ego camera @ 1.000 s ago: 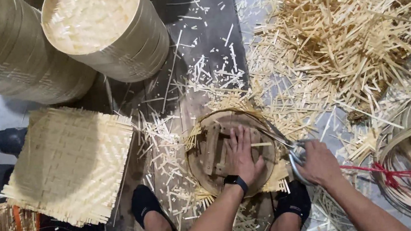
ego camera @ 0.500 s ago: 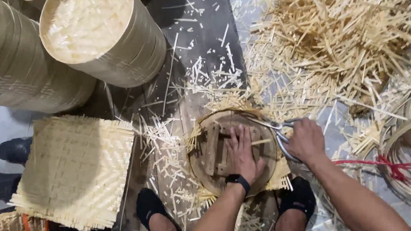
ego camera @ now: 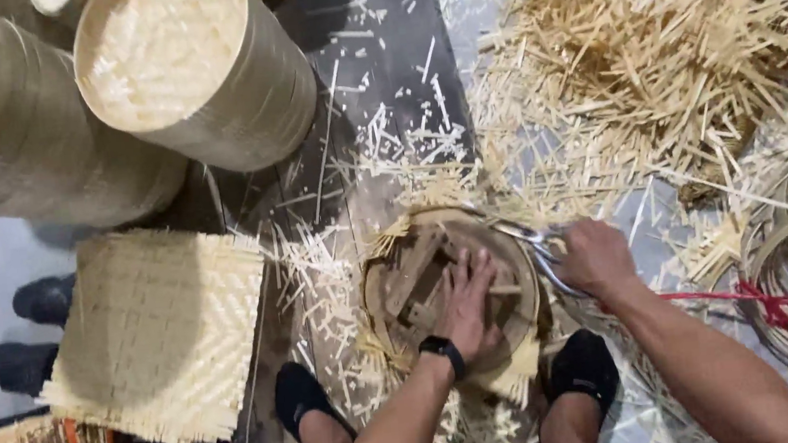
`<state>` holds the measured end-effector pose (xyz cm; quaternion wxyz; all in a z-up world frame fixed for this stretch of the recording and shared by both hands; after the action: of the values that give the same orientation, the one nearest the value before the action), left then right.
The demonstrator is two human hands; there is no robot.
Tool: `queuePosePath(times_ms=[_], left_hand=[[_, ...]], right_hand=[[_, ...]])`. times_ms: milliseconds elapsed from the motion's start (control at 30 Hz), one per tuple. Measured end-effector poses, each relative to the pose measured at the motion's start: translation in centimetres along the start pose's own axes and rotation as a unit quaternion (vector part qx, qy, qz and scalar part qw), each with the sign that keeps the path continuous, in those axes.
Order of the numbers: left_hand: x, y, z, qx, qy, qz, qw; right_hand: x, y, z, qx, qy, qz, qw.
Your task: The recorder is assembling bamboo or woven containers by fitting circular woven bases into wooden molds and trimming excess material with scissors.
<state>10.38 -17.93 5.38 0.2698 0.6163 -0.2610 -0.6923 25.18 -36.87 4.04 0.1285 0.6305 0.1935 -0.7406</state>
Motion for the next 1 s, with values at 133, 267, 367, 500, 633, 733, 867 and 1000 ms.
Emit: queuePosePath(times_ms=[133, 267, 367, 500, 633, 733, 867, 1000], left_hand=[[0.7, -0.4, 1.3, 0.034, -0.069, 0.007, 0.997], [-0.6, 1.0, 0.2, 0.03, -0.101, 0.002, 0.994], [0.3, 0.1, 0.9, 0.031, -0.131, -0.004, 0.991], [0.6, 0.1, 1.5, 0.07, -0.141, -0.094, 0.983], [1.5, -0.4, 1.2, -0.196, -0.038, -0.007, 0.98], [2.5, -0.5, 0.2, -0.255, 0.019, -0.024, 0.966], [2.9, -1.0, 0.7, -0.209, 0.001, -0.088, 0.974], [1.1, -0.6, 1.5, -0.155, -0.039, -0.105, 0.982]], right_hand=[[-0.3, 1.7, 1.8, 0.028, -0.114, -0.001, 0.993], [-1.9, -1.4, -1.3, -0.011, -0.016, 0.014, 1.0], [-1.3, -3.2, -1.9, -0.016, -0.033, 0.013, 0.999], [2.9, 2.8, -0.4, 0.013, -0.109, 0.019, 0.994], [1.1, 2.8, 1.1, -0.01, -0.092, 0.03, 0.995], [-0.5, -0.4, -1.0, -0.016, -0.063, 0.046, 0.997], [0.6, -2.4, -2.4, -0.018, -0.05, 0.03, 0.998], [2.3, 2.6, 0.2, 0.005, -0.169, 0.048, 0.984]])
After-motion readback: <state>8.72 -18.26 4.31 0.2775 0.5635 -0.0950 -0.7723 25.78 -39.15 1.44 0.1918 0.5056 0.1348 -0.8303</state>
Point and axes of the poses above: each hand's wrist, its own z-axis away from the middle knuckle, its own x-axis out of the palm, y = z × x, the point moved 7 cm from there along -z, towards the middle knuckle, and after that the axes turned 7 degrees about y, right-handed, at the moved point
